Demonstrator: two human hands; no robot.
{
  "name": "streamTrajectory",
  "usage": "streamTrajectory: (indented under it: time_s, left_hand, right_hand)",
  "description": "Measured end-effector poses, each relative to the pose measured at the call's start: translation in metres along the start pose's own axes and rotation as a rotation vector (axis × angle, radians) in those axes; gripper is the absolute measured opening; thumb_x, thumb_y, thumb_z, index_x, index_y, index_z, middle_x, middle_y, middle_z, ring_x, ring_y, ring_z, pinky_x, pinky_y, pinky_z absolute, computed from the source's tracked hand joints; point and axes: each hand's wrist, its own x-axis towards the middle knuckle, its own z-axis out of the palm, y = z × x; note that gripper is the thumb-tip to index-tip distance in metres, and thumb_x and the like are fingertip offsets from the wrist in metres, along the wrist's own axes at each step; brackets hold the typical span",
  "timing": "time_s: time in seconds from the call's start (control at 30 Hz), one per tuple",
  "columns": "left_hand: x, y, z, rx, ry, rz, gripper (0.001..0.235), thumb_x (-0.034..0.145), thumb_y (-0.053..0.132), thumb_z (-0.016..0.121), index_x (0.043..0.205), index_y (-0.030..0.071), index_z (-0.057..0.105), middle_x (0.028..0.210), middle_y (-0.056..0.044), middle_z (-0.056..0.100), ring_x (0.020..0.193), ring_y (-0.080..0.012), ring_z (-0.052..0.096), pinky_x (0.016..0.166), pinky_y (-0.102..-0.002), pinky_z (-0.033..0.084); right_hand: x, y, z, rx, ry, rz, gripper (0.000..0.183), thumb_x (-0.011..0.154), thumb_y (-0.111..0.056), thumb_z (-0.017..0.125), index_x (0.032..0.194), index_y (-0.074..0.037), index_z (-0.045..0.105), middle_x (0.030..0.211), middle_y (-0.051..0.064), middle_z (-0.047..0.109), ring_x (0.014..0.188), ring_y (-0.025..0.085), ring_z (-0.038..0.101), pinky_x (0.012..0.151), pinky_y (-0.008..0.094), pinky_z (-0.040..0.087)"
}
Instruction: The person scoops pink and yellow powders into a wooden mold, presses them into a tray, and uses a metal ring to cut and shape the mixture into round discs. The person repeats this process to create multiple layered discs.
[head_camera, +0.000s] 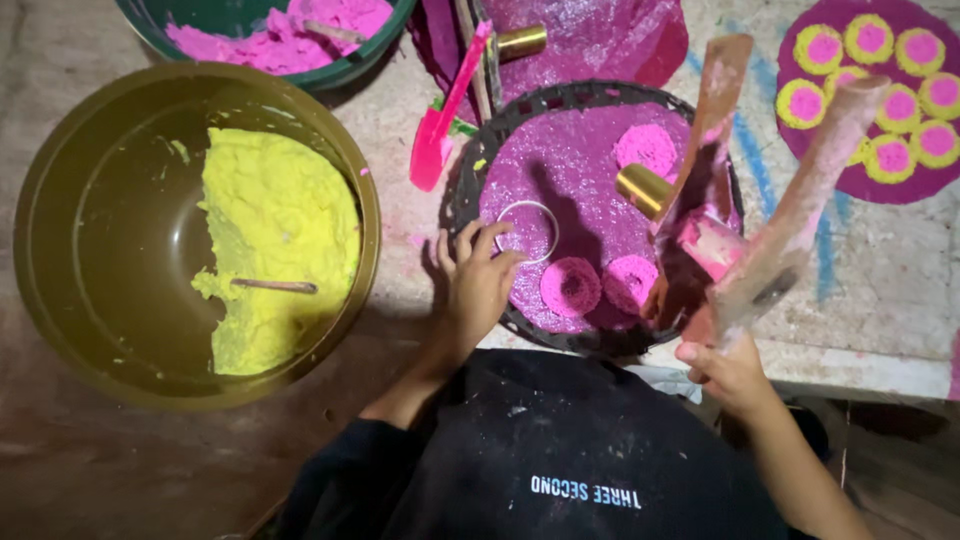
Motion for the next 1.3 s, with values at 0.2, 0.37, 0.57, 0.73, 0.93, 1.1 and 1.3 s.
streamTrajectory:
  time_s: [0.2, 0.37, 0.57, 0.73, 0.93, 1.1, 1.3]
  left_hand:
    - [-0.011, 0.003, -0.007, -0.019, -0.012, 0.068, 0.018, 0.087, 0.017, 0.077, 0.105, 0.021, 0.078, 0.135, -0.001, 0.06, 0.136, -0.0313, 0.048, 0.117, -0.064, 0.019]
    - [0.041, 0.001, -0.03, -1.083, -0.06, -0.12, 0.057, 0.104, 0.024, 0.059, 0.157, 0.008, 0.043, 0.16, -0.015, 0.046, 0.151, -0.0329, 0.041, 0.127, -0.048, 0.029]
    - [0.082, 0.008, -0.043, -2.411, -0.46, 0.238, 0.074, 0.096, 0.045, 0.059, 0.159, 0.01, 0.042, 0.152, -0.019, 0.052, 0.149, -0.0338, 0.043, 0.129, -0.047, 0.032]
    - [0.103, 0.009, -0.041, -2.276, -0.264, 0.247, 0.035, 0.094, 0.019, 0.058, 0.126, 0.007, 0.055, 0.117, -0.011, 0.055, 0.12, -0.0283, 0.048, 0.112, -0.041, 0.035]
    - [0.132, -0.004, -0.03, -2.353, -0.18, 0.172, 0.037, 0.078, 0.017, 0.059, 0.114, 0.017, 0.053, 0.122, -0.005, 0.056, 0.128, -0.0263, 0.054, 0.121, -0.047, 0.036]
    - [0.133, -0.009, 0.0, -2.638, -0.011, 0.118, 0.045, 0.084, 0.021, 0.057, 0.127, 0.009, 0.053, 0.111, -0.006, 0.056, 0.113, -0.0237, 0.057, 0.119, -0.043, 0.038]
    - [0.134, -0.038, 0.018, -2.68, 0.116, 0.222, 0.036, 0.099, 0.034, 0.057, 0.125, 0.01, 0.053, 0.11, -0.004, 0.055, 0.109, -0.0219, 0.056, 0.108, -0.039, 0.042]
  right_hand:
    - [0.0, -0.009, -0.001, -0.216, -0.033, 0.076, 0.093, 0.074, -0.046, 0.086, 0.148, -0.008, 0.047, 0.09, 0.008, 0.056, 0.064, 0.017, 0.053, 0.044, 0.031, 0.044]
    - [0.028, -0.061, 0.033, -0.121, -0.648, 0.016, 0.099, 0.084, -0.084, 0.055, 0.13, 0.003, 0.06, 0.108, 0.012, 0.067, 0.092, 0.02, 0.062, 0.079, 0.034, 0.049]
    - [0.037, -0.114, 0.083, 0.098, -0.864, 0.601, 0.102, 0.078, -0.081, 0.049, 0.144, -0.003, 0.043, 0.122, 0.016, 0.064, 0.112, 0.026, 0.063, 0.097, 0.04, 0.05]
    - [0.083, -0.159, 0.053, -0.312, -1.039, 0.381, 0.1, 0.092, -0.084, 0.033, 0.143, 0.001, 0.048, 0.118, 0.019, 0.068, 0.108, 0.03, 0.066, 0.094, 0.043, 0.054]
    - [0.118, -0.179, 0.048, -0.554, -0.724, 0.664, 0.092, 0.086, -0.073, 0.031, 0.131, -0.001, 0.067, 0.12, 0.016, 0.078, 0.109, 0.027, 0.07, 0.097, 0.042, 0.051]
    - [0.123, -0.18, 0.073, -0.69, -0.646, 0.694, 0.097, 0.085, -0.078, 0.026, 0.131, -0.004, 0.067, 0.12, 0.015, 0.078, 0.112, 0.027, 0.07, 0.102, 0.043, 0.051]
    - [0.126, -0.17, 0.095, -0.973, -0.607, 0.344, 0.098, 0.092, -0.083, 0.019, 0.153, -0.008, 0.039, 0.144, 0.006, 0.05, 0.128, 0.023, 0.047, 0.103, 0.042, 0.038]
